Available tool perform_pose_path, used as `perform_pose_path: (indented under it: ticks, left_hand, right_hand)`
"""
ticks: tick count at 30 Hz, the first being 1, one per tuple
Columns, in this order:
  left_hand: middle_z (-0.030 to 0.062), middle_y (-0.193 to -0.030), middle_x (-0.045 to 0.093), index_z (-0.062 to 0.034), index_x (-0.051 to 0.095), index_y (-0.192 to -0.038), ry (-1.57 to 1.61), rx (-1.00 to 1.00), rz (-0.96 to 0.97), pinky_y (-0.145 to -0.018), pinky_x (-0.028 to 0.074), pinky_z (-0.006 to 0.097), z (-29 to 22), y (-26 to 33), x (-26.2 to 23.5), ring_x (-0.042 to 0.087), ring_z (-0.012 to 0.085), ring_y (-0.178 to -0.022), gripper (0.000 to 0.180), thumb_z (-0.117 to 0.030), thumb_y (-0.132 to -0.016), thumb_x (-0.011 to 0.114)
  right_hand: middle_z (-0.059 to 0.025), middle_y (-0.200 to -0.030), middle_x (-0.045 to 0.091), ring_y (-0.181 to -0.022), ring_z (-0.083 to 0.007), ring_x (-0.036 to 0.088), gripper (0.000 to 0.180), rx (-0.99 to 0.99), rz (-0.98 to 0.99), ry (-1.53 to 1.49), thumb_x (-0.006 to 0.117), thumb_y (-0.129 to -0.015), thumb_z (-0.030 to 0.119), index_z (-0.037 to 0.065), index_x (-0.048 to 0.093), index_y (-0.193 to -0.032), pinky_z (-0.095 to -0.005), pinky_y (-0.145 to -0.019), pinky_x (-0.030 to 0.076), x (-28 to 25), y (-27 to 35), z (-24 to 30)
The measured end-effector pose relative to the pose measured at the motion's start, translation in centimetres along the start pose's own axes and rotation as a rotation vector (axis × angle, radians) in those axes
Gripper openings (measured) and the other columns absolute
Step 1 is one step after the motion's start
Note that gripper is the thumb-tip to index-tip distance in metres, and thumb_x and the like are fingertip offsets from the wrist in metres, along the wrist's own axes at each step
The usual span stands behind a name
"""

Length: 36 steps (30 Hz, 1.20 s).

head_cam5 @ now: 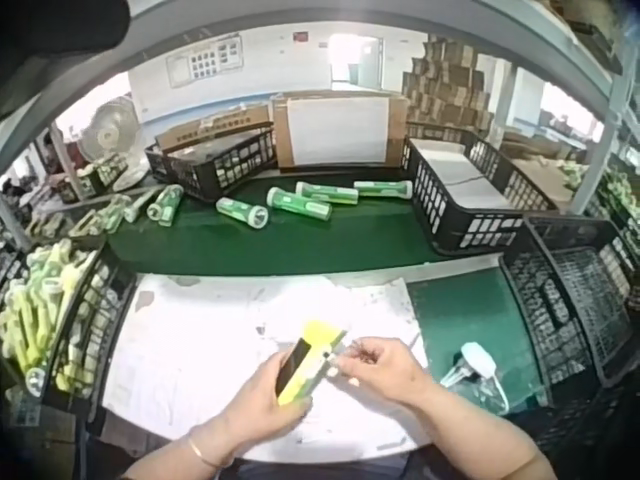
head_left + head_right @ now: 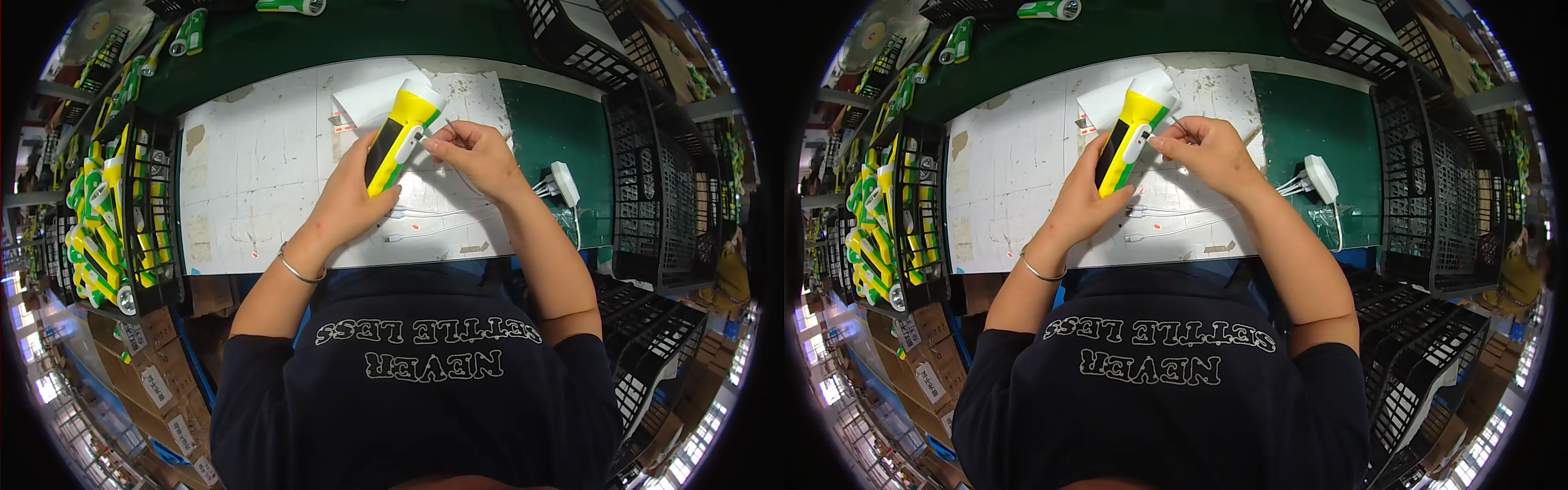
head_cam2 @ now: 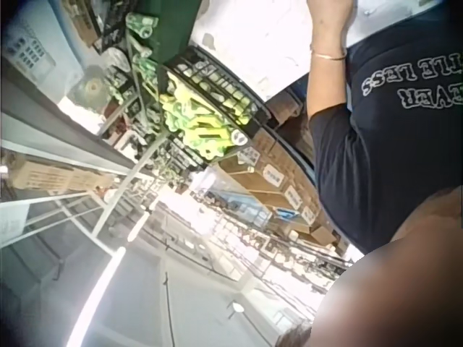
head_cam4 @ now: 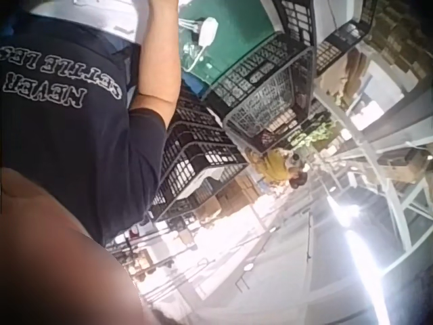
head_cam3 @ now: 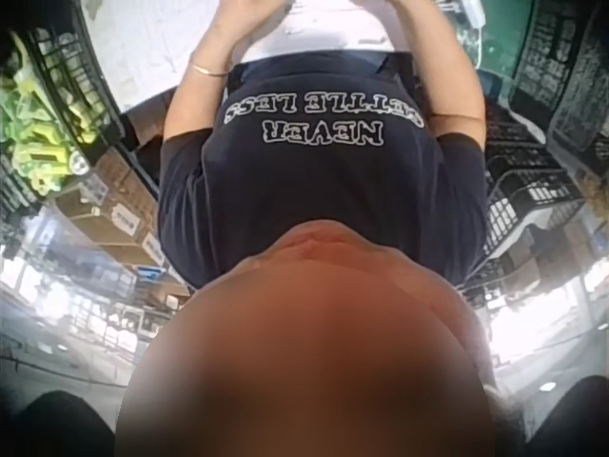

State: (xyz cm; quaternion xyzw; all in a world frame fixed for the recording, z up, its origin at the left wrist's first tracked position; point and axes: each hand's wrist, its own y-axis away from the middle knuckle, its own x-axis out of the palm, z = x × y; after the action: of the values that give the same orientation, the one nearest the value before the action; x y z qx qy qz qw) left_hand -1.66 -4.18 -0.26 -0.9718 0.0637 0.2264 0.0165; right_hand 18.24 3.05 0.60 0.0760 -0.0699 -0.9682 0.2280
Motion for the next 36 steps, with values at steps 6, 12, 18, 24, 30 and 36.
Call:
perform_pose_path:
  ticks: [6,12,18,24,30,36]
  left_hand:
    - [0.0185,-0.108,0.049,-0.0059,0.033,-0.131,-0.4,0.088,-0.143,-0.081,0.046,0.038,-0.9,0.1,0.4,0.054,0.035,-0.098,0.069,-0.007,-0.07,0.065]
    - [0.0164,-0.102,0.049,-0.0088,0.035,-0.131,-0.498,0.162,-0.2,-0.073,0.048,0.038,-1.0,0.0,0.8,0.056,0.0337,-0.089,0.068,-0.005,-0.07,0.065]
    - [0.0181,-0.102,0.048,-0.0044,0.033,-0.13,-0.424,0.177,-0.334,-0.07,0.048,0.04,0.5,-0.6,-0.7,0.055,0.0333,-0.085,0.063,-0.018,-0.077,0.065]
    - [0.0191,-0.112,0.049,0.0046,0.034,-0.127,-0.538,0.461,-1.035,-0.089,0.04,0.038,0.0,0.6,-12.2,0.051,0.0299,-0.1,0.066,-0.013,-0.073,0.068]
    - [0.0137,-0.096,0.06,0.0026,0.048,-0.113,-0.314,-0.277,-1.177,-0.071,0.048,0.033,3.3,4.4,-29.2,0.059,0.0207,-0.081,0.048,-0.015,-0.072,0.067]
    - [0.0079,-0.109,0.05,-0.0024,0.052,-0.104,0.489,-0.511,-1.244,-0.079,0.046,0.041,5.0,1.9,-38.9,0.05,0.0222,-0.097,0.027,-0.017,-0.082,0.061]
  right_hand:
    - [-0.0005,-0.068,0.061,-0.062,-0.0041,0.051,0.022,0.044,-0.017,0.006,0.07,-0.077,0.023,0.002,0.064,-0.078,-0.0191,-0.055,0.04,-0.2,0.5,0.0]
    - [-0.0008,-0.068,0.06,-0.061,-0.005,0.051,0.022,0.068,-0.041,-0.083,0.07,-0.076,0.023,0.002,0.063,-0.077,-0.0193,-0.054,0.038,0.0,0.2,-0.6]
    - [-0.0003,-0.066,0.058,-0.061,-0.0045,0.049,0.022,0.038,-0.037,-0.028,0.07,-0.076,0.021,0.001,0.061,-0.074,-0.0197,-0.054,0.038,1.3,0.4,0.3]
    - [0.0023,-0.068,0.057,-0.063,-0.0031,0.048,0.014,0.078,-0.05,0.015,0.065,-0.082,0.015,0.001,0.061,-0.079,-0.0171,-0.058,0.038,0.0,2.1,-1.5]
    - [0.0022,-0.075,0.057,-0.069,-0.004,0.048,0.016,0.051,-0.001,-0.087,0.061,-0.085,0.017,0.002,0.061,-0.087,-0.0179,-0.065,0.037,-0.3,0.7,-3.8]
    - [0.0018,-0.076,0.057,-0.07,-0.0048,0.049,0.016,0.064,-0.022,-0.096,0.061,-0.085,0.017,0.001,0.061,-0.088,-0.018,-0.065,0.037,-0.5,0.5,-4.6]
